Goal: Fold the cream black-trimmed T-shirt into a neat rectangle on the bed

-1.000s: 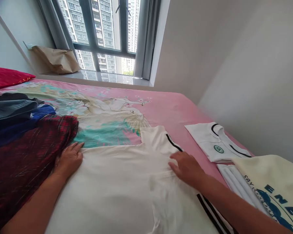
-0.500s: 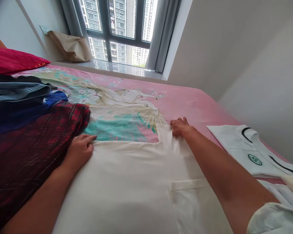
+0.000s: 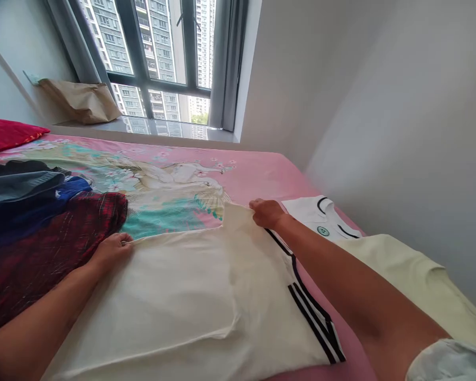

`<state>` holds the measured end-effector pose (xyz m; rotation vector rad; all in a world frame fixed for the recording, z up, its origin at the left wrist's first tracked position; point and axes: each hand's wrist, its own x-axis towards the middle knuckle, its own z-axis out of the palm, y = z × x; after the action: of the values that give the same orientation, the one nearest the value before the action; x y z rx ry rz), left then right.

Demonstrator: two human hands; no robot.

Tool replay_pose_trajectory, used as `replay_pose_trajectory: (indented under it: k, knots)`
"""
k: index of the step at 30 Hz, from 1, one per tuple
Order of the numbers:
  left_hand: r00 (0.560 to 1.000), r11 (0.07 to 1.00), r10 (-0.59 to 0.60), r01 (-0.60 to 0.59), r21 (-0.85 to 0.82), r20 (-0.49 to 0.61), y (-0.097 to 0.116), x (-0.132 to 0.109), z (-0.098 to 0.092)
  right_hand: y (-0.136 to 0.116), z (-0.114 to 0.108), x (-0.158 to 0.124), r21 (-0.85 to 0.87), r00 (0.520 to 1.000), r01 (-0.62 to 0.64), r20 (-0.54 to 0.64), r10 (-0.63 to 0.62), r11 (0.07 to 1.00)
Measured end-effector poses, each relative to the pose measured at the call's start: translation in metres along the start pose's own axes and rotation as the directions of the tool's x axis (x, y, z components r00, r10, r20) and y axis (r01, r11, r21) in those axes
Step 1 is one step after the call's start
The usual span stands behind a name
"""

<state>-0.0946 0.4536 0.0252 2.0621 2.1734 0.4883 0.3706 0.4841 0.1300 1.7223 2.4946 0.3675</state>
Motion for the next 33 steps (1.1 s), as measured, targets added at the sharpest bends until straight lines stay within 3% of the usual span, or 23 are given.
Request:
replay_pose_trajectory:
  k: [3, 6, 12, 15, 20, 22, 25, 28, 33]
  knots:
    - [0.994, 0.996, 0.088, -0.087, -0.012, 0.061, 0.004, -0.021, -0.036, -0.001, -0.028, -0.037, 0.021, 1.000, 0.018, -0.021, -0.017, 1.000]
    - [0.967, 0.969, 0.245, -0.246, 0.013, 0.074, 0.003, -0.052, -0.066, -0.003, -0.051, -0.074, 0.048, 0.998, 0.060, -0.029, -0.059, 0.997]
    - [0.907, 0.903, 0.403, -0.416, 0.109, 0.122, 0.011, -0.123, -0.100, -0.014, -0.068, -0.145, 0.136, 0.988, 0.154, -0.002, -0.156, 0.979]
    - [0.895, 0.893, 0.410, -0.433, 0.122, 0.176, 0.014, -0.153, -0.096, -0.023, -0.054, -0.175, 0.118, 0.972, 0.209, 0.079, -0.219, 0.971]
    - [0.909, 0.913, 0.364, -0.392, 0.116, 0.204, 0.006, -0.180, -0.068, -0.048, -0.003, -0.213, 0.082, 0.960, 0.219, 0.160, -0.229, 0.972]
    - [0.916, 0.920, 0.349, -0.375, 0.109, 0.199, 0.000, -0.184, -0.059, -0.058, 0.017, -0.225, 0.107, 0.971, 0.205, 0.101, -0.216, 0.973]
    - [0.923, 0.932, 0.329, -0.352, 0.091, 0.199, -0.007, -0.186, -0.053, -0.071, 0.039, -0.240, 0.140, 0.960, 0.273, -0.106, -0.260, 0.952]
    - [0.940, 0.952, 0.282, -0.298, 0.063, 0.195, -0.010, -0.189, -0.053, -0.079, 0.048, -0.249, 0.213, 0.941, 0.317, -0.188, -0.280, 0.924]
    - [0.989, 0.999, 0.039, -0.043, 0.020, 0.143, -0.005, -0.189, -0.052, -0.083, 0.041, -0.253, 0.468, 0.995, 0.104, -0.053, -0.090, 0.878]
